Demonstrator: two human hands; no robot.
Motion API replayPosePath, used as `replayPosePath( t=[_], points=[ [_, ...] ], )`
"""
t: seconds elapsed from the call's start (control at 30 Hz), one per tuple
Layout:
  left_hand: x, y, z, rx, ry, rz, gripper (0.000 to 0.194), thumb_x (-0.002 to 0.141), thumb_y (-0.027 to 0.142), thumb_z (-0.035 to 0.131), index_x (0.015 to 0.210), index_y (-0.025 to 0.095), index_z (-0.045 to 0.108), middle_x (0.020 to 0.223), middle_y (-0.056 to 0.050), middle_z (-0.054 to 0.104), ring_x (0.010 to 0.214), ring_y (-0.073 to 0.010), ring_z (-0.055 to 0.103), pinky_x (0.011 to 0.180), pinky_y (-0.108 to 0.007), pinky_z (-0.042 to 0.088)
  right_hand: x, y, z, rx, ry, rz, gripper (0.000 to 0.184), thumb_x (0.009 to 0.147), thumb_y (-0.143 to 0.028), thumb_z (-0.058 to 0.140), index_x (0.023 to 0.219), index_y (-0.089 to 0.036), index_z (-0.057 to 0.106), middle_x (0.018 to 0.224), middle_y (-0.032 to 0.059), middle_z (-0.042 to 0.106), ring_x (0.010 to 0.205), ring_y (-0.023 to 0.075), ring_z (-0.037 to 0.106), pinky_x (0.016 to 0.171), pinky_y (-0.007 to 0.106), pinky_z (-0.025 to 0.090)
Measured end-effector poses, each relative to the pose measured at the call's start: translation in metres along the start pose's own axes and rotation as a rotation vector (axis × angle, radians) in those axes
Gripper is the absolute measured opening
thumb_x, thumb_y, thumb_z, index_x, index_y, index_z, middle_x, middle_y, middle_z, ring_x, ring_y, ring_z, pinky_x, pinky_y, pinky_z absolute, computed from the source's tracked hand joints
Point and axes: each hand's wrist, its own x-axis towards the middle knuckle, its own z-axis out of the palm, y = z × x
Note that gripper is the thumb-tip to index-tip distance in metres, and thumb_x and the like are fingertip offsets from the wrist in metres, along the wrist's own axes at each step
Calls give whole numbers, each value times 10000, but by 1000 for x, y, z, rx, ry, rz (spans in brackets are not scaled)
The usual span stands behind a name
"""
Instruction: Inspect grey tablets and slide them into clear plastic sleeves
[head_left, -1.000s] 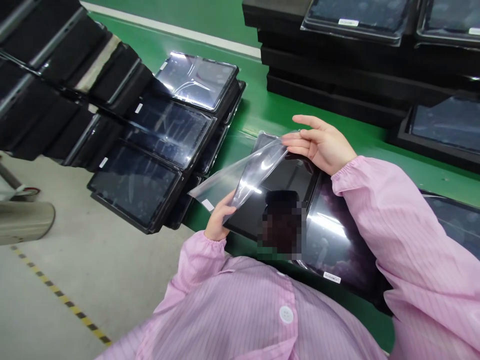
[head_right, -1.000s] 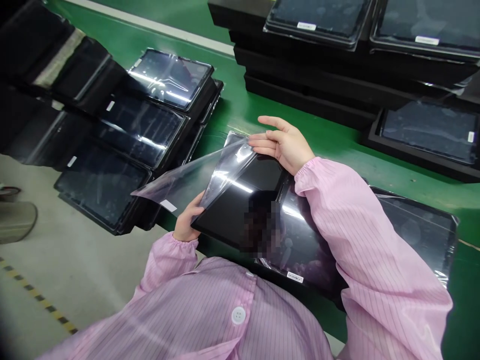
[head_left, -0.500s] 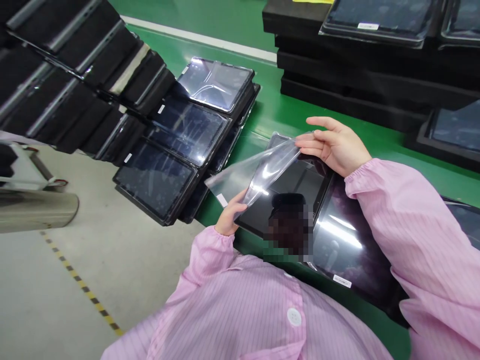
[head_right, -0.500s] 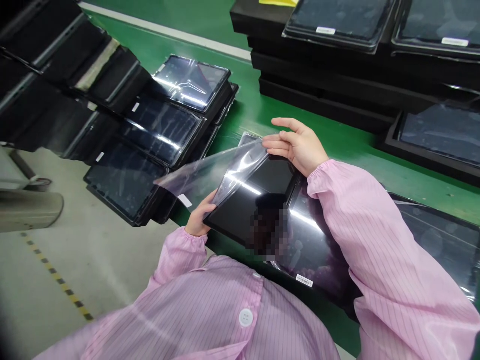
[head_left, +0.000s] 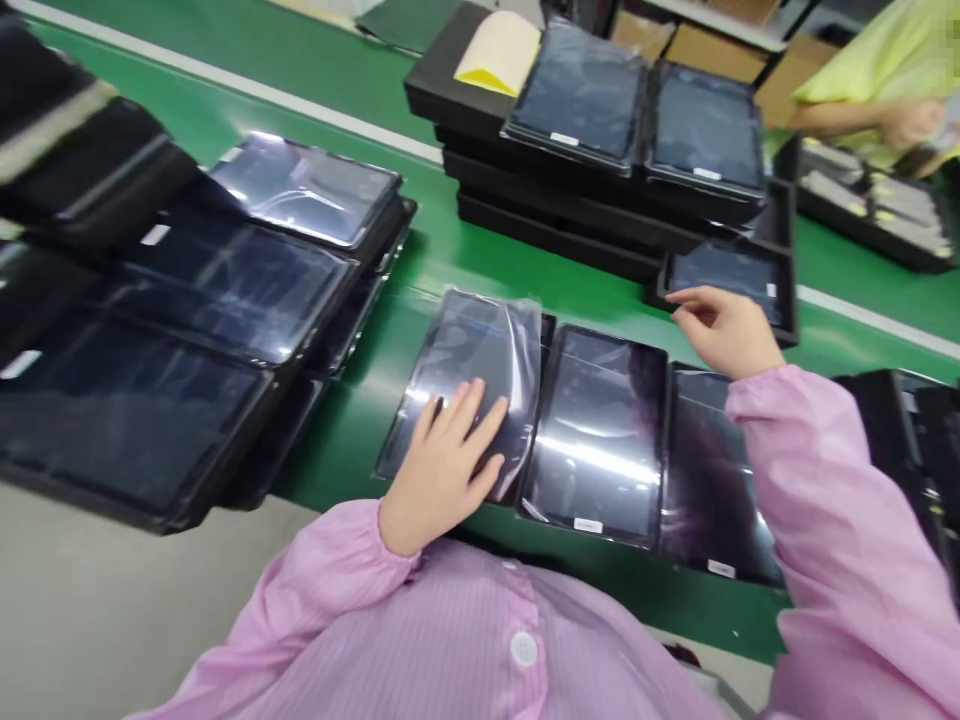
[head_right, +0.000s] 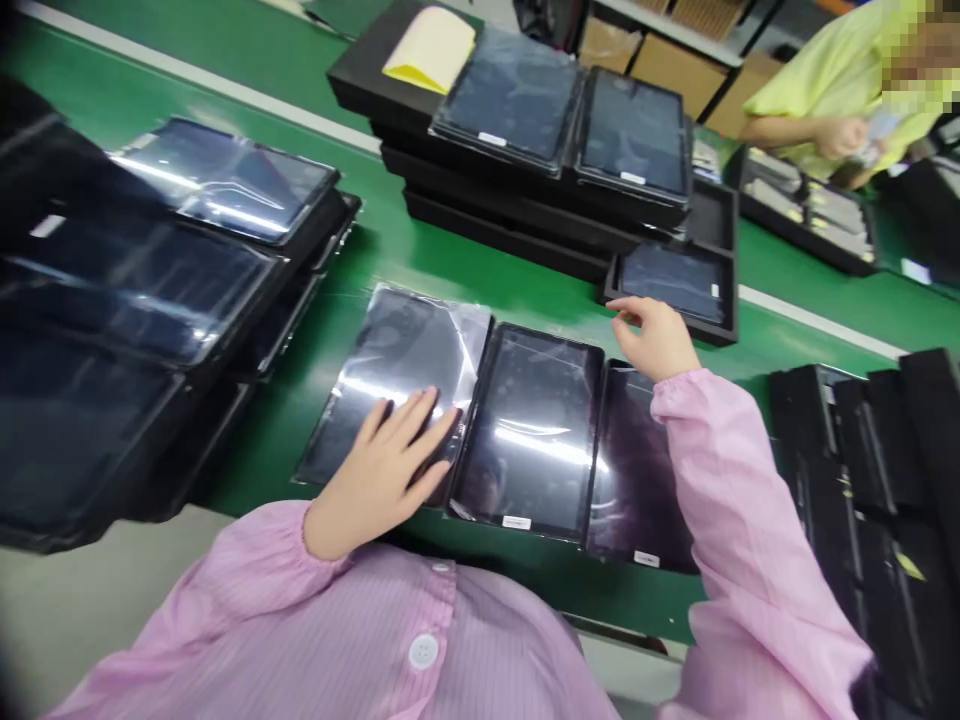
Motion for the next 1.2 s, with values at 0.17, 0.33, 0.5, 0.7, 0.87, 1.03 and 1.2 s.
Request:
replayPosePath(
  t=[0.17,0.33,0.5,0.7,0.87,1.03,1.2],
  points=[
    [17,35,21,32,-101,205,680,990,536,458,1514,102,470,1571,-296,435,1463,-434,434,1154,-616,362,-27,36,8,-108,-57,-75,220,798,-304,660,937,-222,809,977,105,799,974,313,740,951,506,574],
    [14,29,23,21,-115,227,889,914,645,527,1532,21,390,1582,-315,405,1485,-436,398,1192,-621,312,-34,33,25,-46,-62,-145,189,854,-329,652,922,-253,812,1007,73,812,980,287,753,930,458,592],
    [4,17,14,12,-165,225,1012,876,659,560,1575,-2,248,1613,-279,380,1509,-394,372,1222,-555,303,-49,23,21,8,0,-225,167,862,-292,647,811,-241,798,977,86,818,997,307,757,965,519,587],
    [3,15,10,-12,-216,211,1038,837,618,609,1605,60,190,1636,-250,354,1524,-376,353,1226,-540,302,-97,0,-14,241,-419,-334,154,882,-305,683,807,-274,813,918,39,829,1016,295,785,952,481,638],
    [4,15,7,-33,-191,221,1000,795,569,660,1571,55,293,1602,-243,421,1493,-370,409,1211,-531,339,-135,2,-56,473,-830,-143,171,870,-278,716,724,-301,803,746,39,810,882,288,807,805,352,675],
    [9,18,-3,49,-134,247,909,763,525,685,1494,51,428,1511,-225,550,1384,-355,549,1156,-480,417,-175,10,-74,458,-425,129,250,792,-475,747,564,-376,718,534,89,709,656,320,773,703,436,660],
    [14,23,-7,111,-41,248,808,725,486,683,1398,62,542,1410,-190,652,1253,-339,654,1056,-451,507,-187,9,-80,500,-347,134,265,751,-517,760,534,-384,687,505,108,688,607,310,750,667,442,636]
  ],
)
